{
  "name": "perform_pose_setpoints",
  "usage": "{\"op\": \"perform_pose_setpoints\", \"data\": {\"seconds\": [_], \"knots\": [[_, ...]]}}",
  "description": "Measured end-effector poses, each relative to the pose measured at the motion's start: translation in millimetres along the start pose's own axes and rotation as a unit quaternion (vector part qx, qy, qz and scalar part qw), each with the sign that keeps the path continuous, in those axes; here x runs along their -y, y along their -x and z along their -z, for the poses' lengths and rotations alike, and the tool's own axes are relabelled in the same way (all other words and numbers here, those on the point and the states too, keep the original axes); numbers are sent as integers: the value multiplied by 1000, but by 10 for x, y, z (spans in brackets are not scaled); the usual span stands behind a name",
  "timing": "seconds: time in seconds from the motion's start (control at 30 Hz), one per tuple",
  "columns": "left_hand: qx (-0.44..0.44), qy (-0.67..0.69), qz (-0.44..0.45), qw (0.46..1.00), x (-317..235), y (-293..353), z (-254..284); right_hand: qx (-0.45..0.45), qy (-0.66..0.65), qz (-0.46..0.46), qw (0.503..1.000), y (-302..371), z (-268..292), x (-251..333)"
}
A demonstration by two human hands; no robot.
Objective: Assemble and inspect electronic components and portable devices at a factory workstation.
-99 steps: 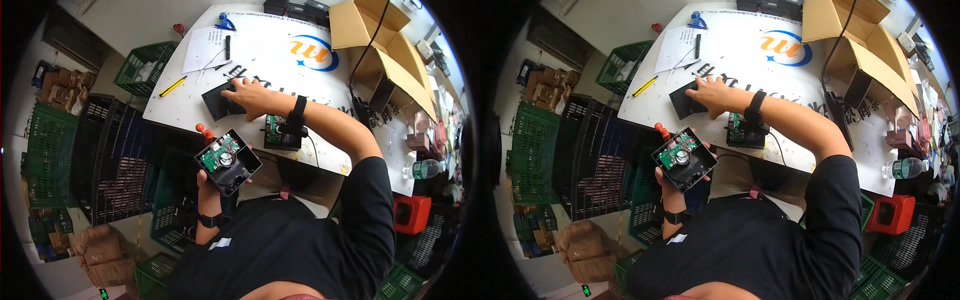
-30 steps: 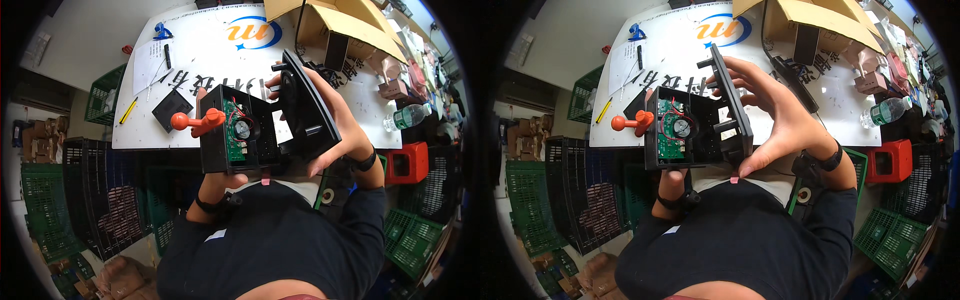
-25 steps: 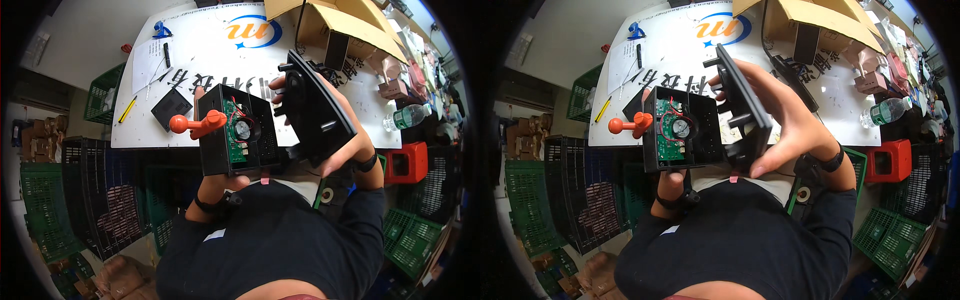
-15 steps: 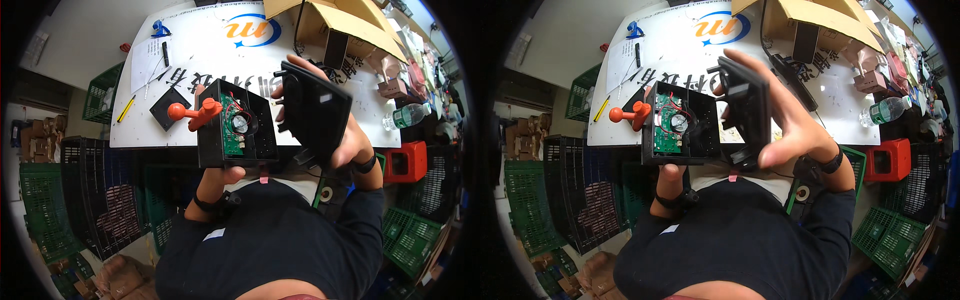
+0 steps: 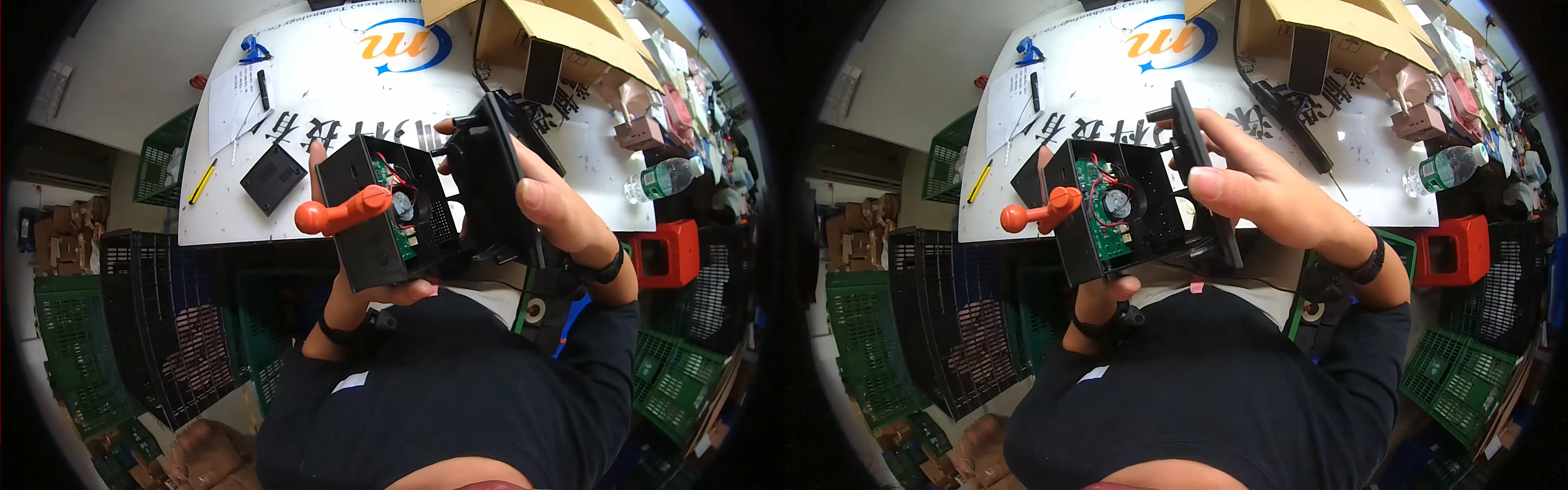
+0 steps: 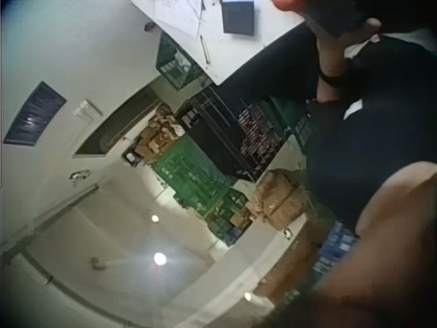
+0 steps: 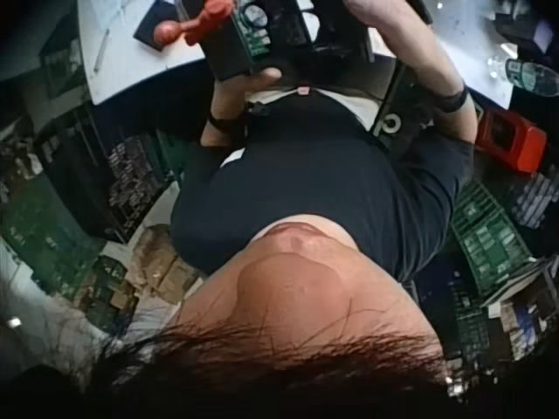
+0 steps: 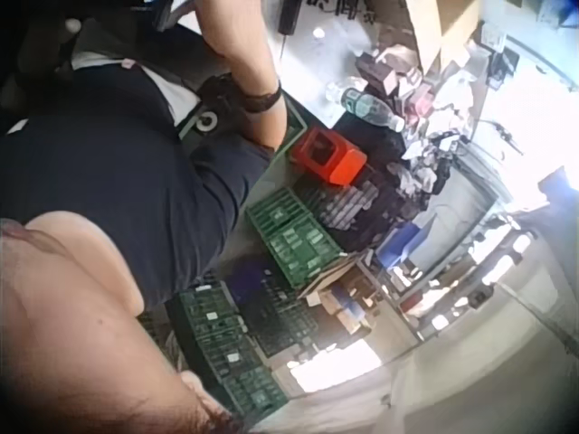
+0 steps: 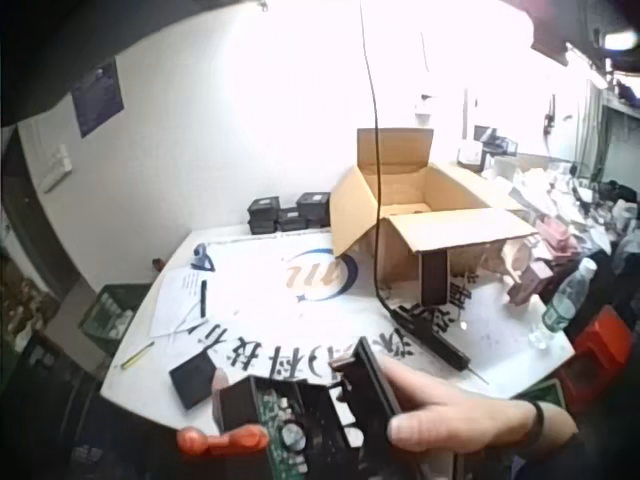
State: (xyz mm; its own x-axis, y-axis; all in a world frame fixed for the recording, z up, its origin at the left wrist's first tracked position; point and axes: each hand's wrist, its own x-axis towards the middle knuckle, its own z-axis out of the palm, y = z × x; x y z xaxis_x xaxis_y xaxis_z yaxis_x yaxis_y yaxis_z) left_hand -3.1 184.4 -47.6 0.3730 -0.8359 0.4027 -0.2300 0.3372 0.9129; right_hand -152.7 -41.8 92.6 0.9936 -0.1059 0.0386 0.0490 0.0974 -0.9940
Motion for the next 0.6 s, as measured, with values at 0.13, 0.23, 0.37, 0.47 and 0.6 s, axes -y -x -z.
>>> {"op": "perform_pose_setpoints", "data": {"seconds": [0.13,0.23,0.37,0.47,0.6], "knots": [[6,-78,10,997,-74,-2,8,-9,60,-33,998,-26,-6,35],[9,-137,18,990,-135,0,19,-13,80,-44,996,-31,-15,45],[12,-196,26,980,-185,-14,25,-4,77,-54,996,-38,-14,65],[-29,-208,-36,977,-170,-74,6,9,74,-73,995,-43,-13,64],[-111,-78,-8,991,-272,-151,-103,6,34,-21,999,-20,-14,3]]}}
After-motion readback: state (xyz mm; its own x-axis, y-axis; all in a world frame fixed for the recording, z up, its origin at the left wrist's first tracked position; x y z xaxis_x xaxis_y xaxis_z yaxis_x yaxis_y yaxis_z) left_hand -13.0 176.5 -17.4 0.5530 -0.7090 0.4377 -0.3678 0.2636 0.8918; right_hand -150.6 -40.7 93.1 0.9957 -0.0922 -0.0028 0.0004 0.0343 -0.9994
